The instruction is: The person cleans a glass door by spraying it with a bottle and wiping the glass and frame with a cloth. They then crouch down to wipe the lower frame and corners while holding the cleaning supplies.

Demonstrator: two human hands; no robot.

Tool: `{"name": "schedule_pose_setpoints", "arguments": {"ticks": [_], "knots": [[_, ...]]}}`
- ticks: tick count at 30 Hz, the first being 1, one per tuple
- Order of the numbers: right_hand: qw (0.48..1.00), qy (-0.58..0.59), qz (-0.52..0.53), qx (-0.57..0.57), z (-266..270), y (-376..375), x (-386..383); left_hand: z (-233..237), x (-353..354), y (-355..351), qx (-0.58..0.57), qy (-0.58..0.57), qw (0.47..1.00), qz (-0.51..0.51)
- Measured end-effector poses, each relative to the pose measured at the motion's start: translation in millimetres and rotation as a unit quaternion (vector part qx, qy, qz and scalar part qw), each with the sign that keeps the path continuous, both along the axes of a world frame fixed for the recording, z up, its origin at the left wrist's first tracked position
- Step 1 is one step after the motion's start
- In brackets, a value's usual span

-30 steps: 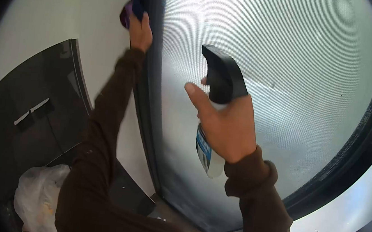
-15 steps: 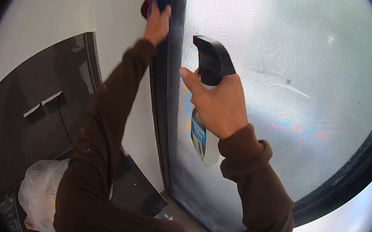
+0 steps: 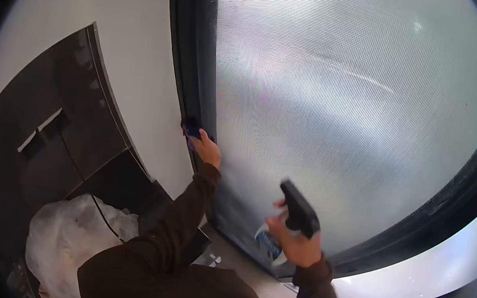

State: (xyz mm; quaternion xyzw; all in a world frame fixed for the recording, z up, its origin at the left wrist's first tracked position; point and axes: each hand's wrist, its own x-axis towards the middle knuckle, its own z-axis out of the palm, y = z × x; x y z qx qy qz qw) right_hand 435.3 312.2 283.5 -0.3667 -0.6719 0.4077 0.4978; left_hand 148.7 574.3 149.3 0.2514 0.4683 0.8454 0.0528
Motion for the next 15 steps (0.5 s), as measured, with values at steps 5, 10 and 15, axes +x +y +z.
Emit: {"name": "schedule_pose_setpoints", "arguments": {"ticks": [5, 10, 15], "knots": [[0.992, 0.054, -0.063, -0.095, -85.0, -32.5, 42.3, 195.0, -17.0, -23.1, 0.115, 0.325, 0.938, 0.016], [0.983, 0.072, -0.116, -0.120, -131.0, -54.9, 67.3, 321.1, -42.4, -34.9, 0.119, 0.449, 0.885, -0.038], [0.955, 0.134, -0.219, -0.146, -192.3, -97.1, 97.2, 159.2, -3.6, -16.2, 0.149, 0.312, 0.938, -0.018]]}}
